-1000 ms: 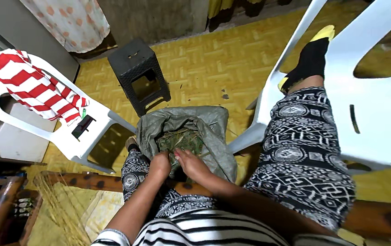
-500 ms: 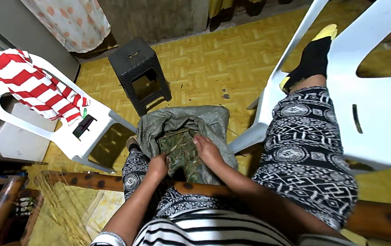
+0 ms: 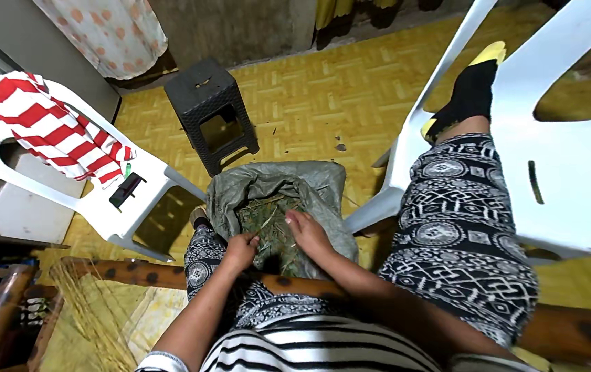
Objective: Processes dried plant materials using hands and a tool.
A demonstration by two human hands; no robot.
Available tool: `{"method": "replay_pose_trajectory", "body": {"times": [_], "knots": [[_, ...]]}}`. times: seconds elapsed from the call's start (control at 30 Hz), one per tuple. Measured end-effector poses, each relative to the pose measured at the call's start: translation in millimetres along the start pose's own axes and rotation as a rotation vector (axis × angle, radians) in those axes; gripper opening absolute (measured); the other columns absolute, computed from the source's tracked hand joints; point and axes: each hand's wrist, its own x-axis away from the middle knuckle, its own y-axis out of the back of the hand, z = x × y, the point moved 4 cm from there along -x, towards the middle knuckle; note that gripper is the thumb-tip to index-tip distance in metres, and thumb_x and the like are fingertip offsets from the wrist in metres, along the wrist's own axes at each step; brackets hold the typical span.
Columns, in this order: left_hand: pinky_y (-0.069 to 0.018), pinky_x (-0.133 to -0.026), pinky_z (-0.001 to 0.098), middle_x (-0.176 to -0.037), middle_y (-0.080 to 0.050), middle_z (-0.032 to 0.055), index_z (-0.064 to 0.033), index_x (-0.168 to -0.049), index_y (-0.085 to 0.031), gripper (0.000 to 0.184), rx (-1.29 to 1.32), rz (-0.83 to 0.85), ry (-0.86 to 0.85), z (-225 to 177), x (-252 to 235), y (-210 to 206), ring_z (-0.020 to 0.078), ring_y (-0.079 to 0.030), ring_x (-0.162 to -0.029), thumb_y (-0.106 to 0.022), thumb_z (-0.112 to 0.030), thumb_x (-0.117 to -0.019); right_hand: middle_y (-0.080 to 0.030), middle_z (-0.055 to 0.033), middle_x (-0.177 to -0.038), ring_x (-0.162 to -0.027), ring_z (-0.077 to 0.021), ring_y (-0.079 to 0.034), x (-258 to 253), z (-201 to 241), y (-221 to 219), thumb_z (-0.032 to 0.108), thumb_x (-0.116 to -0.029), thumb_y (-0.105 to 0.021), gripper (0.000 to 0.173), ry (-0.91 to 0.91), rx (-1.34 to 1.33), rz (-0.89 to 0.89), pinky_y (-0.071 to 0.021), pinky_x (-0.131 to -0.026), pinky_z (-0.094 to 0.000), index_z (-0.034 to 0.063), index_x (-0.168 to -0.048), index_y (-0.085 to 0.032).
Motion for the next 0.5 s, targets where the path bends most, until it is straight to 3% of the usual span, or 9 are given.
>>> {"method": "replay_pose_trajectory", "body": {"times": [0.07,0.1,0.13,0.17,0.23,0.4,0.5], "knots": [[-0.0511,-0.095,0.0436,-0.109,-0.069,0.0187,0.0024,-0.126,-0.066,0.035,-0.002,-0.005,-0.002,0.7,-0.8,-0.4,0.0251,-0.067,-0.099,-0.042,-0.019,-0.1114,-0.056,-0.0232,-0.146,-0.132,-0.0331,-0.058,1.7,1.1,-0.5,0.025,-0.1117,-0.044,0.046,-0.029,-0.163,0.009,-0.0438,-0.113,-0.0468,-0.0004,-0.149,-0.049],[-0.0511,-0.096,0.044,-0.109,-0.07,0.0188,0.0025,-0.126,-0.066,0.035,-0.005,-0.002,-0.006,0.5,-2.3,-1.4,0.0254,-0.067,-0.099,-0.042,-0.019,-0.1114,-0.06,-0.0206,-0.14,-0.123,-0.0268,-0.063,3.7,3.1,-2.6,0.024,-0.1114,-0.045,0.045,-0.067,-0.296,0.029,-0.0482,-0.107,-0.0411,0.0002,-0.149,-0.048],[-0.0512,-0.095,0.0436,-0.108,-0.069,0.0181,0.0024,-0.125,-0.066,0.035,-0.008,0.001,-0.013,0.0,-3.6,-2.5,0.0248,-0.067,-0.098,-0.042,-0.019,-0.1115,-0.064,-0.017,-0.126,-0.102,-0.0191,-0.065,4.8,5.2,-6.9,0.022,-0.111,-0.046,0.043,-0.105,-0.449,0.045,-0.0522,-0.09,-0.0337,0.0007,-0.148,-0.049],[-0.0509,-0.093,0.0428,-0.107,-0.069,0.0174,0.0023,-0.124,-0.066,0.035,-0.013,0.003,-0.022,-1.1,-4.1,-3.5,0.0241,-0.066,-0.097,-0.042,-0.019,-0.1115,-0.063,-0.01,-0.106,-0.08,-0.0117,-0.06,5.4,7.3,-12.2,0.02,-0.1109,-0.046,0.041,-0.143,-0.602,0.065,-0.0506,-0.073,-0.0265,0.0012,-0.147,-0.049],[-0.0507,-0.093,0.0422,-0.106,-0.069,0.0169,0.0017,-0.125,-0.067,0.035,-0.021,0.012,-0.04,-3.0,-4.1,-4.8,0.0236,-0.065,-0.096,-0.042,-0.02,-0.1113,-0.058,-0.0026,-0.083,-0.062,-0.0081,-0.054,5.3,9.8,-18.5,0.019,-0.1114,-0.045,0.038,-0.23,-0.883,0.135,-0.0469,-0.057,-0.0221,0.0032,-0.146,-0.048],[-0.0524,-0.09,0.0404,-0.11,-0.07,0.0148,-0.0014,-0.135,-0.062,0.036,0.036,0.053,-0.053,6.3,-3.3,-6.0,0.0208,-0.066,-0.094,-0.048,-0.023,-0.11,-0.058,-0.0007,-0.076,-0.056,-0.0081,-0.053,-2.3,4.9,-12.9,0.022,-0.1116,-0.044,0.033,-0.297,-1.086,0.166,-0.0444,-0.051,-0.021,0.005,-0.138,-0.055],[-0.0524,-0.089,0.0388,-0.107,-0.069,0.0134,-0.0012,-0.131,-0.063,0.034,0.052,0.092,-0.032,18.3,-0.5,-5.8,0.0189,-0.065,-0.092,-0.049,-0.023,-0.1095,-0.058,-0.0006,-0.074,-0.054,-0.008,-0.052,-7.1,0.6,-7.2,0.022,-0.1112,-0.045,0.032,-0.319,-1.091,0.111,-0.0431,-0.049,-0.0206,0.0061,-0.137,-0.056]]}}
